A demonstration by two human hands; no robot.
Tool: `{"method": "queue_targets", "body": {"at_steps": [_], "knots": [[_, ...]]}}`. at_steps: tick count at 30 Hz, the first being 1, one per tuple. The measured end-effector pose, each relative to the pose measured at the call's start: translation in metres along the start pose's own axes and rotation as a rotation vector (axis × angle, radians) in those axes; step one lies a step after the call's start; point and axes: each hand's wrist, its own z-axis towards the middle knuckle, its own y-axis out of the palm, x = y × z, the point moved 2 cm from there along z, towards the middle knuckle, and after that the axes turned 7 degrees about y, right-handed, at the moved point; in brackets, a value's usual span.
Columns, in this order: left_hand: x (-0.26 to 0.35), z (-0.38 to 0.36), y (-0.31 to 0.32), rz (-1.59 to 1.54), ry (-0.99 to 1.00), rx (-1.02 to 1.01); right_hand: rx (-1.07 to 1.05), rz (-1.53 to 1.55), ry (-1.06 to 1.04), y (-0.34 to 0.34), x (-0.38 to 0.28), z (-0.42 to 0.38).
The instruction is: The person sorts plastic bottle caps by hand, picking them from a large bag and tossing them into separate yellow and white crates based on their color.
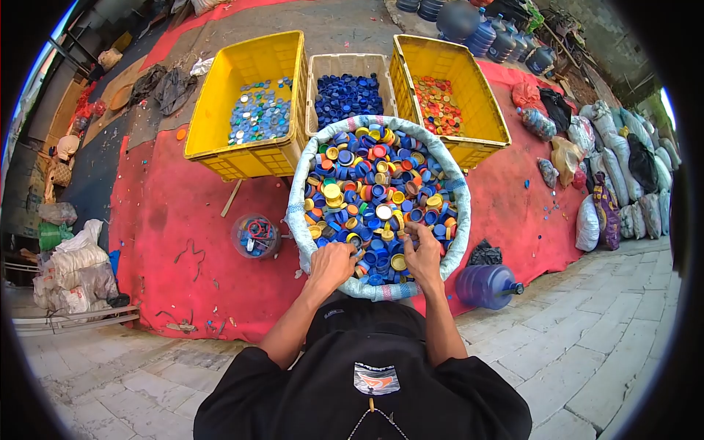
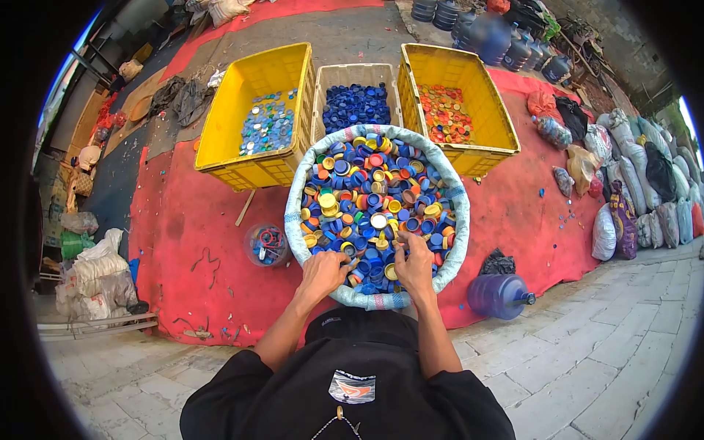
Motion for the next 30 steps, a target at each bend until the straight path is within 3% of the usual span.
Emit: {"method": "queue_targets", "body": {"at_steps": [7,13,17,20,25,30], "knots": [[0.009,0.001,0.003,0.006,-0.053,-0.006,-0.118,0.041,0.018,0.001,-0.020,-0.009],[0.004,0.006,0.001,-0.175,-0.140,-0.035,-0.197,-0.009,-0.118,0.003,-0.036,-0.023],[-0.012,0.010,-0.006,-0.550,-0.205,0.064,-0.294,-0.104,-0.213,0.004,-0.043,-0.029],[-0.034,0.013,0.008,-0.900,-0.105,0.185,-0.349,-0.214,-0.272,0.010,-0.045,-0.033],[-0.030,0.006,-0.015,-1.428,-0.306,0.178,-0.371,-0.408,-0.341,0.024,-0.047,-0.037],[-0.037,0.004,-0.016,-1.667,-0.342,0.312,-0.401,-0.493,-0.323,0.039,-0.048,-0.037]]}}
